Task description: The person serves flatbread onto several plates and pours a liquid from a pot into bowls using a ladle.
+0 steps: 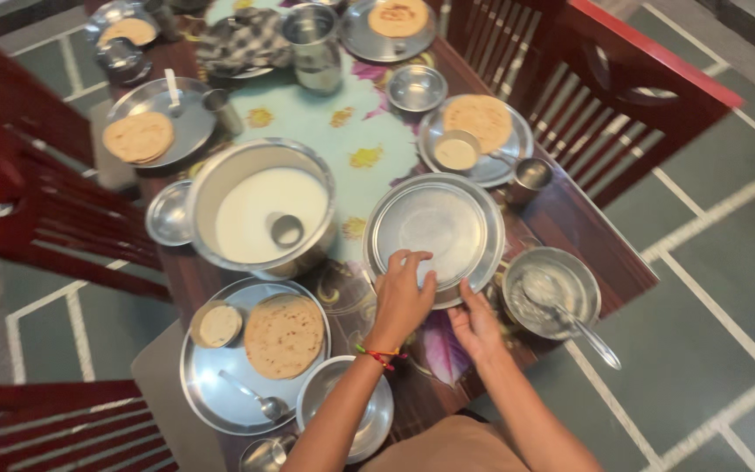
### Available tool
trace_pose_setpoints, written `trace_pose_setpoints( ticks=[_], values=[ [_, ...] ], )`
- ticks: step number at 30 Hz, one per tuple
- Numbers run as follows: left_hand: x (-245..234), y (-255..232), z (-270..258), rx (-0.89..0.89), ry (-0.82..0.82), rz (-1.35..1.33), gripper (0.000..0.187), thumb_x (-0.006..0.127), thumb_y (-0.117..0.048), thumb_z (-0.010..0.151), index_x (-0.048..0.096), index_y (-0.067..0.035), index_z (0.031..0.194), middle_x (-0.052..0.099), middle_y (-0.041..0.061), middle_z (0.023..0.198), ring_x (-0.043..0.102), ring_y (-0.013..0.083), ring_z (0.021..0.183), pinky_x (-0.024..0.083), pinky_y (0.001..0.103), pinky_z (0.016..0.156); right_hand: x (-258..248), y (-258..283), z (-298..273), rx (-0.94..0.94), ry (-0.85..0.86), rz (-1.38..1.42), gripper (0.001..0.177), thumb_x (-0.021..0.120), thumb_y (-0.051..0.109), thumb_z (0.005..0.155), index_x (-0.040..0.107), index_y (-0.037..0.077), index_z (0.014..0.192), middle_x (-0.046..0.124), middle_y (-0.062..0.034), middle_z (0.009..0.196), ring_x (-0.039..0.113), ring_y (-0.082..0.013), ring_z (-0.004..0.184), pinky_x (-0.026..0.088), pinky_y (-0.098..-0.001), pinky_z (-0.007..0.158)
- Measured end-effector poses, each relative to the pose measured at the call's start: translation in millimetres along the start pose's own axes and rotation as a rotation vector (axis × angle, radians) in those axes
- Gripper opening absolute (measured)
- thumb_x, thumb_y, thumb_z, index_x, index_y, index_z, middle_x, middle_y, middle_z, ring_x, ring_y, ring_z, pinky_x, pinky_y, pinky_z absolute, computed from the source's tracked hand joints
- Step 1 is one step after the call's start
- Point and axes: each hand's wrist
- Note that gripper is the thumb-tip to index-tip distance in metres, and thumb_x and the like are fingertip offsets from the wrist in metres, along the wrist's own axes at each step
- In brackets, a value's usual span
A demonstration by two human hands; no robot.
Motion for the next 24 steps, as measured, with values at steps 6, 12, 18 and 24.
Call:
trace_pose_setpoints(
  ticks=[6,12,18,24],
  values=[
    [25.7,-2.8,-7.8,-0.089,0.2,0.16,0.033,0.065,-0.027,0.091,0.065,-0.014,0.121,0.063,0.013,0.122,0.062,0.039,0.114,0.021,0.082,0.098,-32.0,-7.9,-11.3,-0.028,-0.126,0.161,0.026,0.073,0.015,0.093,0.064,0.006,0.116,0.073,-0.0077,0.116,0.07,-0.0175,0.107,0.057,-0.0307,0.097],
    [53.5,14.6,-17.0,-0.076,0.285,0.055,0.033,0.064,-0.026,0.094,0.062,-0.012,0.124,0.06,0.019,0.122,0.065,0.0411,0.103,0.054,0.054,0.09,-48.0,-15.9,-13.8,-0.045,-0.202,0.223,0.026,0.074,0.016,0.093,0.063,0.006,0.115,0.072,-0.0073,0.113,0.07,-0.0181,0.106,0.056,-0.0302,0.097],
    [66.7,27.8,-29.3,-0.026,0.261,0.066,0.037,0.068,-0.021,0.09,0.063,-0.007,0.124,0.059,0.024,0.122,0.064,0.0454,0.103,0.053,0.052,0.086,-50.1,-21.2,-10.3,-0.081,-0.196,0.233,0.03,0.072,0.016,0.094,0.062,0.004,0.119,0.071,-0.0087,0.116,0.069,-0.0195,0.108,0.055,-0.031,0.1],
    [71.7,36.9,-36.1,0.033,0.251,0.097,0.039,0.07,-0.018,0.088,0.061,-0.006,0.125,0.053,0.03,0.133,0.06,0.049,0.112,0.053,0.053,0.09,-55.9,-21.8,-7.5,-0.094,-0.244,0.264,0.026,0.071,0.013,0.095,0.06,0.005,0.118,0.068,-0.0097,0.119,0.067,-0.0212,0.113,0.055,-0.035,0.104]
  ],
)
Point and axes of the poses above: each hand's wrist, its own z-axis towards the middle knuckle, its own x-axis out of the palm, y = z × x
